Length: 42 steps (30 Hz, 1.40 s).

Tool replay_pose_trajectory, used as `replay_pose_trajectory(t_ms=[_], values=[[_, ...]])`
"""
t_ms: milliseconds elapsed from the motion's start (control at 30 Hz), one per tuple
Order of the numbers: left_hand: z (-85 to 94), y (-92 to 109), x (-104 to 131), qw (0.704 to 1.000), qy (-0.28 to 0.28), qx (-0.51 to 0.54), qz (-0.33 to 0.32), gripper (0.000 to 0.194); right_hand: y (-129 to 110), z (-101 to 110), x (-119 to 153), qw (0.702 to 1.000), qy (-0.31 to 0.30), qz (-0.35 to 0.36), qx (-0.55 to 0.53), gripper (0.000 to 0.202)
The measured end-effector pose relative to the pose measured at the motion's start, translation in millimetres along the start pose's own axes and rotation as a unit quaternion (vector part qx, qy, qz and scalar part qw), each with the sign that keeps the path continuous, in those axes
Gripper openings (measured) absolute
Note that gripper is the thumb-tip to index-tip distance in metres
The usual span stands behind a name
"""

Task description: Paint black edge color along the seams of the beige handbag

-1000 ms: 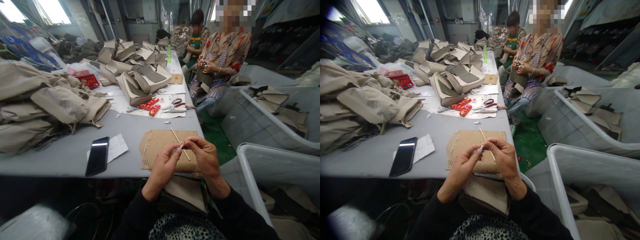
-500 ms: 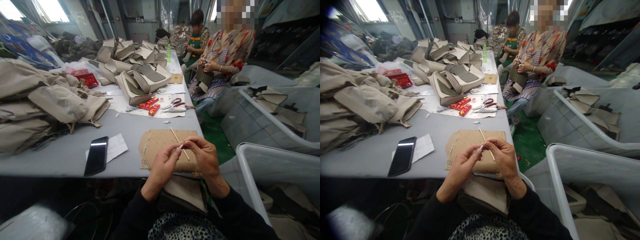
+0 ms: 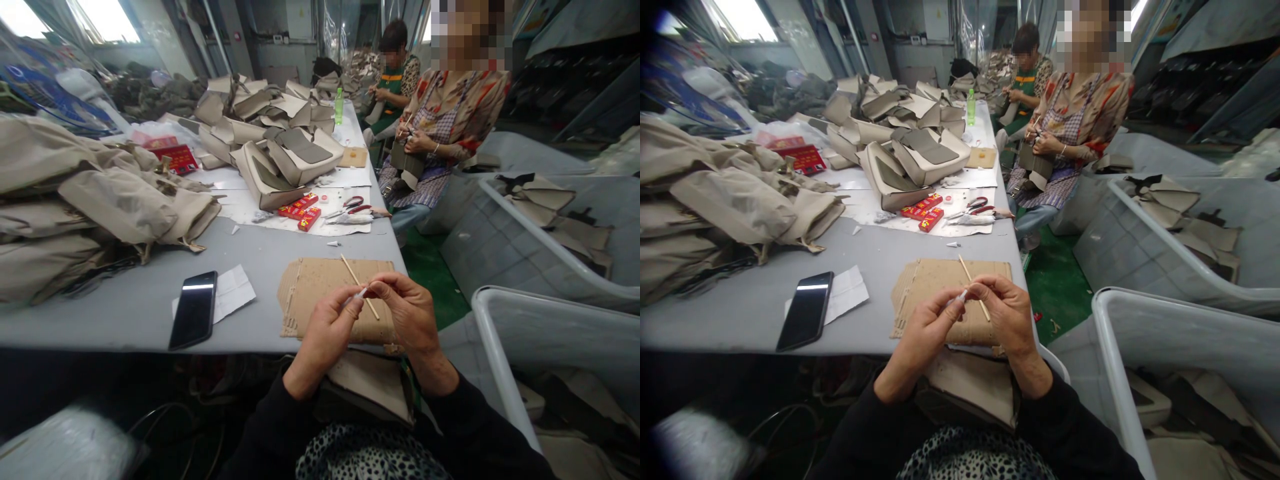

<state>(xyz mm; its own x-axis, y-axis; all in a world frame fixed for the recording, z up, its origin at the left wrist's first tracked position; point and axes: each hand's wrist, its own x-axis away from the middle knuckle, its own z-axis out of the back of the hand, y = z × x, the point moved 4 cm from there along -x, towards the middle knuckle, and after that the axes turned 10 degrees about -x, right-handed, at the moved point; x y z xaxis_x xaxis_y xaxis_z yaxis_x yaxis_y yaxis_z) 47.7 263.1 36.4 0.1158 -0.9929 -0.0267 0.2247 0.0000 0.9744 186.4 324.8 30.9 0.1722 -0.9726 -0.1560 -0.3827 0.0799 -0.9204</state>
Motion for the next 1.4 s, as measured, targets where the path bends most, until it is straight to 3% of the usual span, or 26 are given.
replay_pose_trajectory(t_ms=[467, 1133, 1400], values=[[-0.2, -2, -1, 1.000, -0.001, -0.009, -0.003, 0.029, 7, 4, 0, 0.999, -0.026, 0.007, 0.022, 0.011], [-0.1, -2, -3, 0.999, 0.005, -0.021, -0.035, 0.028, -7, -1, -4, 0.989, -0.089, 0.059, 0.099, 0.015], [-0.7, 4, -4, 0.998, 0.019, -0.040, -0.045, 0.027, -4, 2, -2, 0.990, -0.067, 0.062, 0.106, 0.014]])
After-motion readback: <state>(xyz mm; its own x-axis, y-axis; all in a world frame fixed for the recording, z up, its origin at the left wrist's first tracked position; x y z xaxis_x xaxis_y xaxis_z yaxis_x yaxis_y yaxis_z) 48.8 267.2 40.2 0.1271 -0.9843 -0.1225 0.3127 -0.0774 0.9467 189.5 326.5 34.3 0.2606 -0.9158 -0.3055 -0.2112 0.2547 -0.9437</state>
